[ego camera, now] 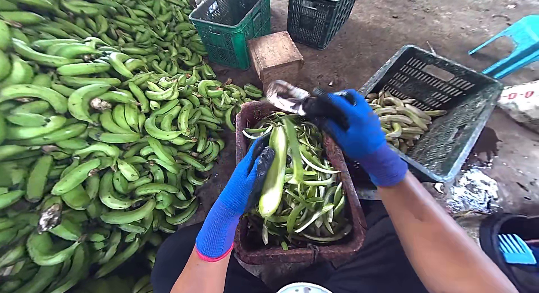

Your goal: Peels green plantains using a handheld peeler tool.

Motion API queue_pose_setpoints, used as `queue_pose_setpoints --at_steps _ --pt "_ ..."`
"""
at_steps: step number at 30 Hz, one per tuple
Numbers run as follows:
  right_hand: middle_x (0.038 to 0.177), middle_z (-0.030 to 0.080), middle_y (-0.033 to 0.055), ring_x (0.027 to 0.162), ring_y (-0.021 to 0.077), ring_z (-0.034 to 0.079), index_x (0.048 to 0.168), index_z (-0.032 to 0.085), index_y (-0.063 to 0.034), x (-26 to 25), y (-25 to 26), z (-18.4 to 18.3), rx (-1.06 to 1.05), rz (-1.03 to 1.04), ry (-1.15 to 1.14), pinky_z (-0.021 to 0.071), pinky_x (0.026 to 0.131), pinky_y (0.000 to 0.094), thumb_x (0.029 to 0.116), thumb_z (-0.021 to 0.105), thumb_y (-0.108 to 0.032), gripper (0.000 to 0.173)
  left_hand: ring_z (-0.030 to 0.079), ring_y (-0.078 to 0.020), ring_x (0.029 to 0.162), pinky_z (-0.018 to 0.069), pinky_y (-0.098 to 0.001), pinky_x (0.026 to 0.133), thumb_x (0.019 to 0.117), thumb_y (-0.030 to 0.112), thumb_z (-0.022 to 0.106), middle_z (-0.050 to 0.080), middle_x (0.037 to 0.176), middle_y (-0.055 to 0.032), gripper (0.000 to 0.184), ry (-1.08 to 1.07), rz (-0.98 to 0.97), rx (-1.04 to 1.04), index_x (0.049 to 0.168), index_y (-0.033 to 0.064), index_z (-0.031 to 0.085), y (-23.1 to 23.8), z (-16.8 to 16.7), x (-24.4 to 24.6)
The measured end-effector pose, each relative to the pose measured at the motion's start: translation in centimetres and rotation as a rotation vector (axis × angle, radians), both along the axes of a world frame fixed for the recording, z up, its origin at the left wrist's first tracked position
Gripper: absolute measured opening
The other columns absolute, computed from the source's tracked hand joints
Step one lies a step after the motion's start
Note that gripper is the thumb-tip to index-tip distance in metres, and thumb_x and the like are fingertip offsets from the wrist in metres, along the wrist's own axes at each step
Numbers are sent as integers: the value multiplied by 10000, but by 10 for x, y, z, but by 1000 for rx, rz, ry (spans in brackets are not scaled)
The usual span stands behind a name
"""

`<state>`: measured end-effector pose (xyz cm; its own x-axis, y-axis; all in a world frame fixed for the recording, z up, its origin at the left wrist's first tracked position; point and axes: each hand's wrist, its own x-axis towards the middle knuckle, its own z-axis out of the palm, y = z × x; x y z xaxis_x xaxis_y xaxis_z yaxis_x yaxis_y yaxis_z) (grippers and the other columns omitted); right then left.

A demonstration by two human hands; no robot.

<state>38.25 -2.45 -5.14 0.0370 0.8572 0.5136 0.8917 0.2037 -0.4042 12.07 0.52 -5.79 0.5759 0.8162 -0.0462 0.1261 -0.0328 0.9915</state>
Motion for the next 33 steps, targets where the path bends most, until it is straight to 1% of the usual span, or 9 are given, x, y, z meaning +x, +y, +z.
queue_pose_setpoints --at_steps 2,8,12,15,19,21,25,28,33 --pt "1243 642 227 1124 399 627 1405 631 -135 -1 -4 0 -41 13 57 512 927 579 931 640 -273 494 658 -50 893 565 -239 789 1063 248 362 670 1135 -18 462 -91 94 -25 1505 120 407 7 -8 2" --pt "1124 701 170 1011 333 681 1286 724 -137 -53 -24 -32 -127 351 78 555 832 528 870 661 -332 464 619 4 1045 535 -208 898 1089 249 379 587 1251 27 497 -461 558 91 1549 109 255 16 -13 7" --pt "1191 666 189 1064 359 649 1379 661 -169 -23 4 -15 -95 265 69 533 884 559 901 682 -297 495 640 -6 854 560 -199 739 1071 251 400 661 1035 46 389 -337 184 -141 1448 163 430 1 -5 1" --pt "1265 617 204 1124 361 616 1451 593 -168 -8 7 -6 -125 129 116 506 926 568 954 618 -220 501 664 -44 896 578 -235 785 1022 310 473 663 1136 12 536 -104 -110 -196 1532 174 377 1 2 0" --pt "1157 678 171 1039 344 656 1349 681 -153 -36 -10 -23 -53 223 60 540 853 555 889 652 -374 511 658 -42 885 567 -224 761 1061 300 425 674 1086 1 442 -357 230 -116 1463 118 447 21 -30 -5" --pt "1142 699 156 1024 337 670 1305 717 -181 -51 -18 -35 -32 281 15 541 829 539 890 644 -420 485 682 -113 950 589 -288 782 1099 359 374 674 1141 -40 397 -577 458 -222 1414 143 482 25 -23 1" --pt "1126 703 151 996 340 672 1291 730 -213 -59 -17 -36 -3 269 -28 534 805 531 881 656 -399 456 674 -111 1014 590 -328 865 1086 388 437 650 1172 -13 432 -678 672 -145 1470 194 400 26 -13 10" --pt "1133 700 165 1013 351 674 1315 714 -184 -53 -13 -27 -32 237 24 542 814 543 880 644 -372 479 672 -63 958 589 -266 812 1097 306 408 661 1104 12 350 -620 604 -78 1414 165 455 20 -9 13" --pt "1225 656 139 1089 298 643 1396 642 -170 -12 1 -16 -193 263 139 531 893 538 933 599 -321 489 646 15 841 558 -174 757 1062 204 395 679 973 61 330 -282 22 -174 1343 131 551 10 -3 0"
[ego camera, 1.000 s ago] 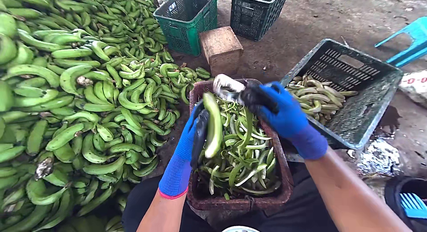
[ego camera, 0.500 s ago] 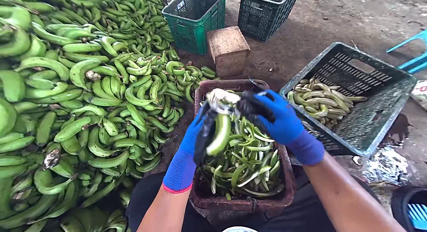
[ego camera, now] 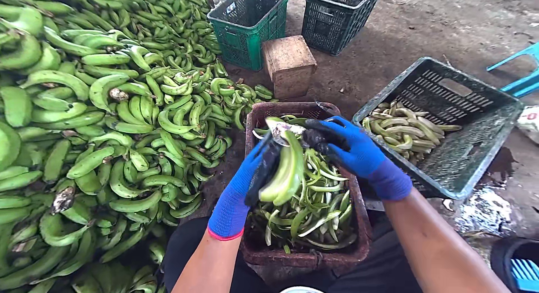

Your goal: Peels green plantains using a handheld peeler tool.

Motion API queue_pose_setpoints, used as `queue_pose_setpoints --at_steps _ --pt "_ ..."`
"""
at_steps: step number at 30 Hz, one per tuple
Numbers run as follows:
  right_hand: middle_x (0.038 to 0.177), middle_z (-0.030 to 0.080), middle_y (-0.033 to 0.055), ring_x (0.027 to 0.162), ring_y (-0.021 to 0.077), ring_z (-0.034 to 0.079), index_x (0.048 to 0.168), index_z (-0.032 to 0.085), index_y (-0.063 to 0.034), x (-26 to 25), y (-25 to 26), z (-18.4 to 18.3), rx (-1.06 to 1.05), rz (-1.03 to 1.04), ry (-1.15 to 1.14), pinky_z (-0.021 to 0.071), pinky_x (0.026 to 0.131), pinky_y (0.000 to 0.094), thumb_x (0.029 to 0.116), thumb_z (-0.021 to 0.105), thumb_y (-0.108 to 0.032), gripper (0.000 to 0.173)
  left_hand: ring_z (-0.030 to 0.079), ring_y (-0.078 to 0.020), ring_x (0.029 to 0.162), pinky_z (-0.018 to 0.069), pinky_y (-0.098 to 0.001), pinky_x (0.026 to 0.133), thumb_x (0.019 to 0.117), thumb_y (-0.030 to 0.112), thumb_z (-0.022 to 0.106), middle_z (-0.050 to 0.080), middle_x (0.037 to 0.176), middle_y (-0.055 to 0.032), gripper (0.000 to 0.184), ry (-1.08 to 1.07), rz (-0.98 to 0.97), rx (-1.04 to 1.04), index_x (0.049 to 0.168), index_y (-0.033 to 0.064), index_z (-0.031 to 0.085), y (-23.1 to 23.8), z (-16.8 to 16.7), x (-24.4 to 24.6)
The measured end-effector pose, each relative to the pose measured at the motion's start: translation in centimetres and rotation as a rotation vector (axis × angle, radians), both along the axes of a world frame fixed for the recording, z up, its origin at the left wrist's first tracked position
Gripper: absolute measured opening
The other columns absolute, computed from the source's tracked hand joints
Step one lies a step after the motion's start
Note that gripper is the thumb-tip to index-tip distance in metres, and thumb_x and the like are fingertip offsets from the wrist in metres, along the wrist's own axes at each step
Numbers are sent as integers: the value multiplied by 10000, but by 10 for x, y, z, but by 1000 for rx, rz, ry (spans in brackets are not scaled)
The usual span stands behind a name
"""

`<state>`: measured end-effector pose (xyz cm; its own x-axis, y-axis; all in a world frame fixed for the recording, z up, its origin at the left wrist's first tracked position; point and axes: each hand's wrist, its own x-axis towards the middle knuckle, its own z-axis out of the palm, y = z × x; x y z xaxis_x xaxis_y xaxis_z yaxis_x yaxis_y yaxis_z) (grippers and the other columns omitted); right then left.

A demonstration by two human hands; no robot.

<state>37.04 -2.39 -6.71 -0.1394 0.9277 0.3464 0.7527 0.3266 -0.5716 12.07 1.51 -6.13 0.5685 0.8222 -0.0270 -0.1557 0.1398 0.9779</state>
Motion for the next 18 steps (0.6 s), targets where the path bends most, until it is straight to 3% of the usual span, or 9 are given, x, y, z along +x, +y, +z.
queue_pose_setpoints --at_steps 3,5,7,9,10,12,15,18 --pt "1286 668 85 1147 217 644 1409 630 -165 7 6 0 -115 -16 79 516 980 486 1039 512 -320 418 606 44 960 513 -164 873 1047 223 429 649 1130 7 462 215 -348 44 1451 0 451 -8 10 2" --pt "1317 664 73 1173 196 645 1414 623 -161 2 8 -1 -152 -30 120 511 1016 471 1065 482 -320 408 602 38 957 514 -166 861 1045 255 447 631 1136 8 488 240 -404 5 1467 11 420 -7 4 9" --pt "1312 661 93 1159 229 651 1424 612 -157 -6 5 -6 -113 -49 76 520 993 493 1042 491 -326 434 634 -46 870 544 -232 771 1043 265 435 652 1056 -24 467 178 -220 -78 1468 72 439 0 -13 13" --pt "1203 676 150 1061 315 667 1387 641 -128 -20 -2 -15 11 -54 -5 547 881 550 954 605 -323 476 637 -34 741 552 -202 663 1085 233 386 652 870 20 266 -17 74 -152 1231 112 572 7 -27 12" --pt "1166 686 173 1026 354 673 1356 668 -124 -26 -6 -21 85 -41 -57 547 840 572 900 663 -349 509 647 -39 732 560 -206 652 1090 247 357 659 847 26 271 -152 170 -214 1152 128 592 11 -31 10" --pt "1131 704 186 996 381 681 1290 722 -157 -36 -13 -32 233 -2 -153 541 812 580 855 693 -390 494 674 -75 760 579 -239 643 1088 391 375 681 892 4 345 -366 291 -377 1133 156 623 19 -30 8" --pt "1084 717 174 962 354 687 1135 790 -182 -46 -16 -35 398 -10 -225 532 796 529 863 691 -417 372 675 -75 780 580 -246 657 1067 449 393 675 899 13 349 -538 406 -432 1106 183 617 24 -25 6" --pt "1125 705 173 1019 367 670 1193 770 -181 -51 -15 -30 385 -67 -258 525 837 534 894 656 -414 395 679 -73 771 583 -257 659 1059 414 412 672 867 20 299 -573 489 -422 1068 190 609 22 -19 10"
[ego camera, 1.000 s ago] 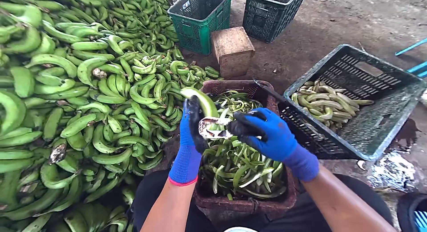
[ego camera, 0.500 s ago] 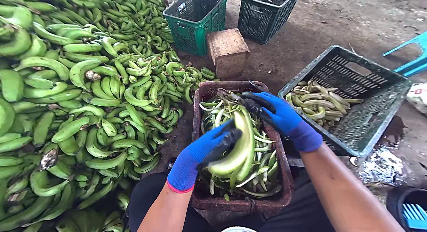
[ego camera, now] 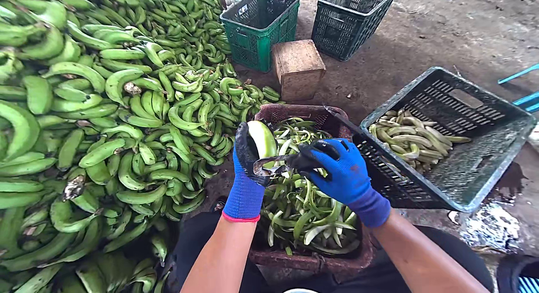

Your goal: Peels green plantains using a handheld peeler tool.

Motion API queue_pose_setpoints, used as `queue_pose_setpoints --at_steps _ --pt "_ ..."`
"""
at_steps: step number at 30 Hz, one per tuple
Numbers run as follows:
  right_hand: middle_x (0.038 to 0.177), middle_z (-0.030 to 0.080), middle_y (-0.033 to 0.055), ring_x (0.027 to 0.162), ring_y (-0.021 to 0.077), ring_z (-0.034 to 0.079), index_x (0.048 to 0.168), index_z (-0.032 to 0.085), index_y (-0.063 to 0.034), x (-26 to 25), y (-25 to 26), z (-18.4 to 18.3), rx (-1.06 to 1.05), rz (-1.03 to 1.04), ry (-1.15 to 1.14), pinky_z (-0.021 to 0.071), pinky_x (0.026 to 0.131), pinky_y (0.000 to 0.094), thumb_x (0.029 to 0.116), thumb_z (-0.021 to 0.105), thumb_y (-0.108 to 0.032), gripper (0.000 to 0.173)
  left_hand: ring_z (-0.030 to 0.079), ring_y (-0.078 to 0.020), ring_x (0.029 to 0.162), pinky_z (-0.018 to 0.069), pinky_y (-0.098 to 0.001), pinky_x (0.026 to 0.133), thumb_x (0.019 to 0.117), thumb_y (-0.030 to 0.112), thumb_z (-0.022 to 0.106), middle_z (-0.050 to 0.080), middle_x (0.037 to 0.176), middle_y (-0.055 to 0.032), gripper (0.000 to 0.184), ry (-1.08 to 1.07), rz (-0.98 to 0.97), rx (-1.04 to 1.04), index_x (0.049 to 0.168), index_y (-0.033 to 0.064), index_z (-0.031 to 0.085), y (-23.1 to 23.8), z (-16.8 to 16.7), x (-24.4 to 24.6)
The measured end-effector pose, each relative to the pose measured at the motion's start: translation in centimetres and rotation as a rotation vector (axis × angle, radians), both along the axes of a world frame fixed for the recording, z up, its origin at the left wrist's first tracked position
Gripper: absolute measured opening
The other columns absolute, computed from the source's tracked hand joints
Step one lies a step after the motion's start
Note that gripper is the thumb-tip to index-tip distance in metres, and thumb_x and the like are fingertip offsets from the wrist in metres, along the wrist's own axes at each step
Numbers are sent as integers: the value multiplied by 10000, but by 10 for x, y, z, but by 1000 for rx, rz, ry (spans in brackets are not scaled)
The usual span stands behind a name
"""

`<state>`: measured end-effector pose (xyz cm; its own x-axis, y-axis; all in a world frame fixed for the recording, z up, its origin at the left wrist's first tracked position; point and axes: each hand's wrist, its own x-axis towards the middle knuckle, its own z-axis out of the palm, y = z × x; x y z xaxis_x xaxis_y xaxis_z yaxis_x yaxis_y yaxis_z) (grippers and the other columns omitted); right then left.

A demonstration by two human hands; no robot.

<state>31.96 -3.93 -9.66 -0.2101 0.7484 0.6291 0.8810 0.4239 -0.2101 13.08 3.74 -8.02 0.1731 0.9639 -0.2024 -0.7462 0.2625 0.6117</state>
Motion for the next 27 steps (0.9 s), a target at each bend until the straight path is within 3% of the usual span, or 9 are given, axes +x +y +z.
queue_pose_setpoints --at_steps 6,9,14,15,16,18,20,24,27 --pt "1201 672 194 1036 379 675 1397 635 -122 10 6 21 -348 -87 183 549 821 588 937 595 -249 479 669 -42 835 583 -229 702 1092 391 359 679 966 36 344 200 -127 312 1215 197 615 -13 -1 5" --pt "1202 665 190 1060 374 660 1391 642 -124 26 8 19 -347 -62 189 542 842 573 912 621 -289 507 627 -41 819 546 -245 705 1097 435 326 649 975 9 412 581 -173 272 1294 179 581 -17 7 5" --pt "1239 685 124 1092 280 668 1425 614 -151 35 12 23 -563 -49 321 530 911 546 1046 485 -346 446 612 -192 1141 471 -377 1014 1101 193 361 631 1287 -192 438 1058 -365 492 1481 7 470 -25 11 7" --pt "1170 722 66 1012 182 686 1383 647 -158 39 13 27 -653 -47 370 553 886 456 1071 442 -364 427 613 -252 1180 459 -431 1039 1094 195 374 632 1295 -221 444 1133 -432 573 1478 0 479 -25 11 6" --pt "975 718 24 794 100 644 1288 685 -139 43 15 28 -753 -49 428 543 723 350 1084 419 -353 398 605 -297 1222 441 -473 1068 1097 207 381 628 1313 -231 444 1203 -514 631 1478 6 487 -25 12 6" --pt "758 646 59 593 122 560 1116 695 -48 51 21 26 -950 -87 486 492 578 332 1111 409 -298 380 615 -365 1209 436 -531 1062 1093 193 413 650 1257 -261 421 1296 -640 702 1442 -12 527 -25 13 6" --pt "814 653 116 660 202 589 1173 686 -46 52 25 17 -948 -153 448 506 653 433 1117 394 -294 387 621 -342 1198 438 -504 1063 1091 221 430 663 1243 -243 420 1292 -667 664 1427 -2 548 -27 11 8" --pt "1236 704 115 1072 267 687 1438 596 -174 40 15 14 -692 -86 367 527 933 558 1066 509 -329 412 649 -306 1096 495 -516 971 1061 350 514 651 1257 -206 537 1210 -480 406 1544 134 419 -14 -6 1" --pt "1177 693 170 1039 350 682 1393 642 -133 29 4 4 -455 53 150 547 851 590 903 681 -357 540 619 -149 1011 505 -350 905 1088 210 435 639 1243 -129 411 1011 -376 301 1476 86 484 -8 -7 -13"
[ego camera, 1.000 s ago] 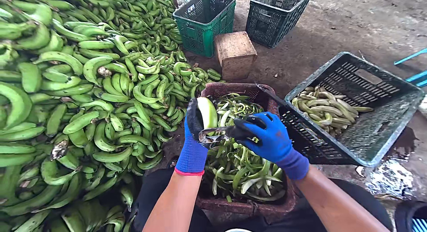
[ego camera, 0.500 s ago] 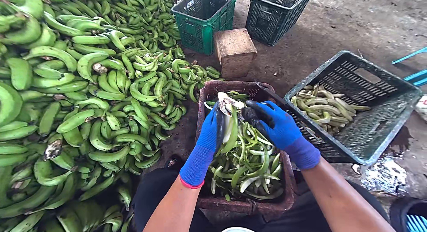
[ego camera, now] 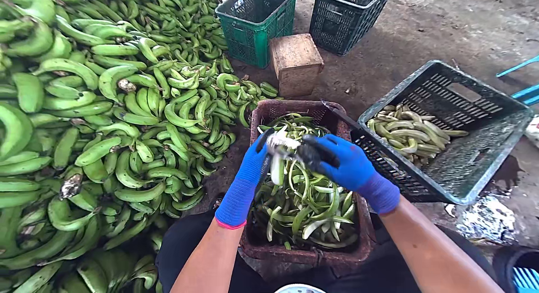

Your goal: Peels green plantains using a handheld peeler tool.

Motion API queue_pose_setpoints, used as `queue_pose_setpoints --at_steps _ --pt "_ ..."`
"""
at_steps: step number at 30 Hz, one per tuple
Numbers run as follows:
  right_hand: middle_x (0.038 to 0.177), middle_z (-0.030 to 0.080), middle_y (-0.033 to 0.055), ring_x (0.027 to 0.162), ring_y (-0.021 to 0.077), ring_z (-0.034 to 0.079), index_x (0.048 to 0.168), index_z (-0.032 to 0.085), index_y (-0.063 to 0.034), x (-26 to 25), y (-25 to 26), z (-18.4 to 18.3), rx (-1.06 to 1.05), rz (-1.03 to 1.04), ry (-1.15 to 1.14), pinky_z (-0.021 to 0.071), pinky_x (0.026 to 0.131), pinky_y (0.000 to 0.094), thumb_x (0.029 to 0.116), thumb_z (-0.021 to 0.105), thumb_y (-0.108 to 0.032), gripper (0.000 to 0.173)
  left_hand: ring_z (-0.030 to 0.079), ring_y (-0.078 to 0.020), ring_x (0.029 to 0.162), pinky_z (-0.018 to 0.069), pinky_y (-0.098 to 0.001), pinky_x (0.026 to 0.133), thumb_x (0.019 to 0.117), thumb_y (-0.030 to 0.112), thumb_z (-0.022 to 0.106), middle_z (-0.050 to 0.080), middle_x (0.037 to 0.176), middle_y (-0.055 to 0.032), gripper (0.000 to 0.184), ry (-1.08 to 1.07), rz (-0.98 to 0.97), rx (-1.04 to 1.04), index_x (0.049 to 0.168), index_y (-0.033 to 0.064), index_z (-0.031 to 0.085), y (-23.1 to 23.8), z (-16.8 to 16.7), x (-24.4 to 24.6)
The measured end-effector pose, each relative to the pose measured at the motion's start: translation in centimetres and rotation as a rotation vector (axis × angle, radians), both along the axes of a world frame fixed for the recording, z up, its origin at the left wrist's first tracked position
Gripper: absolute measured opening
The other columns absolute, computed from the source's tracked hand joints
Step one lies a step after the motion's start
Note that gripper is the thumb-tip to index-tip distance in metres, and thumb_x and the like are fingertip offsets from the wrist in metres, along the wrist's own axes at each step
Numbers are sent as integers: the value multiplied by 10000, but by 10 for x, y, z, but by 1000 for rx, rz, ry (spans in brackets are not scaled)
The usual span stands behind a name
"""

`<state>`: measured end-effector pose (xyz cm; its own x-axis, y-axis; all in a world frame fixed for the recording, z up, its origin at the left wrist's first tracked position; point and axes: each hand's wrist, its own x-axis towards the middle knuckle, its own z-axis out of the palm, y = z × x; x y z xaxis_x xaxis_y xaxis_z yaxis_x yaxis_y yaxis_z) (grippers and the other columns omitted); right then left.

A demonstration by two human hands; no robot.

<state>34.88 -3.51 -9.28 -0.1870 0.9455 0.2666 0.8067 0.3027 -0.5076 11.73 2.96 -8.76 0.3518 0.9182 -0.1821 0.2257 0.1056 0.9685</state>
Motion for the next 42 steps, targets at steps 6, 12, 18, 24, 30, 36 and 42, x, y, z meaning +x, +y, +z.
queue_pose_setpoints --at_steps 6,12,18,24,30,36,42 --pt "1056 719 148 943 324 685 1189 776 -228 0 -6 -6 439 177 -221 542 782 482 891 645 -481 412 678 -74 810 587 -234 699 1098 348 364 684 937 9 335 -664 -9 -244 1190 158 624 5 -13 -21" --pt "1129 712 180 979 377 697 1312 709 -150 -12 -10 8 217 -32 -119 557 773 559 912 624 -409 484 617 -38 758 539 -209 686 1105 185 352 634 900 -11 300 -374 100 -139 1247 46 576 -14 3 2" --pt "1035 710 205 908 344 686 1337 642 -93 1 6 23 -552 -331 157 517 851 573 1119 398 -300 388 652 -86 792 561 -241 713 1082 250 292 680 1012 -39 428 -456 13 -60 1398 116 548 -12 8 7" --pt "1101 724 94 971 223 696 1317 701 -144 13 -14 4 -3 192 92 576 817 460 899 641 -391 489 651 -67 681 568 -221 590 1093 425 352 671 843 10 379 -649 132 -289 1171 175 627 1 6 -6" --pt "1121 704 175 1011 366 686 1319 692 -117 -1 -1 11 43 28 -15 552 837 577 891 678 -302 466 627 11 874 539 -171 790 1078 157 334 658 1019 38 351 -406 21 3 1346 79 547 -22 10 3" --pt "1285 659 124 1081 189 658 1453 538 -96 37 11 15 -100 -275 333 538 941 426 1043 534 -197 422 643 -64 857 559 -244 752 1097 229 292 668 1121 -27 423 -296 84 100 1428 112 527 -13 6 7" --pt "1225 681 282 1093 476 674 1489 504 -27 -28 -2 9 -75 -247 94 500 920 687 793 789 -204 773 487 -302 1372 348 -413 1155 1107 110 318 494 1472 -272 454 -103 -53 -40 1527 -55 365 -23 11 47"
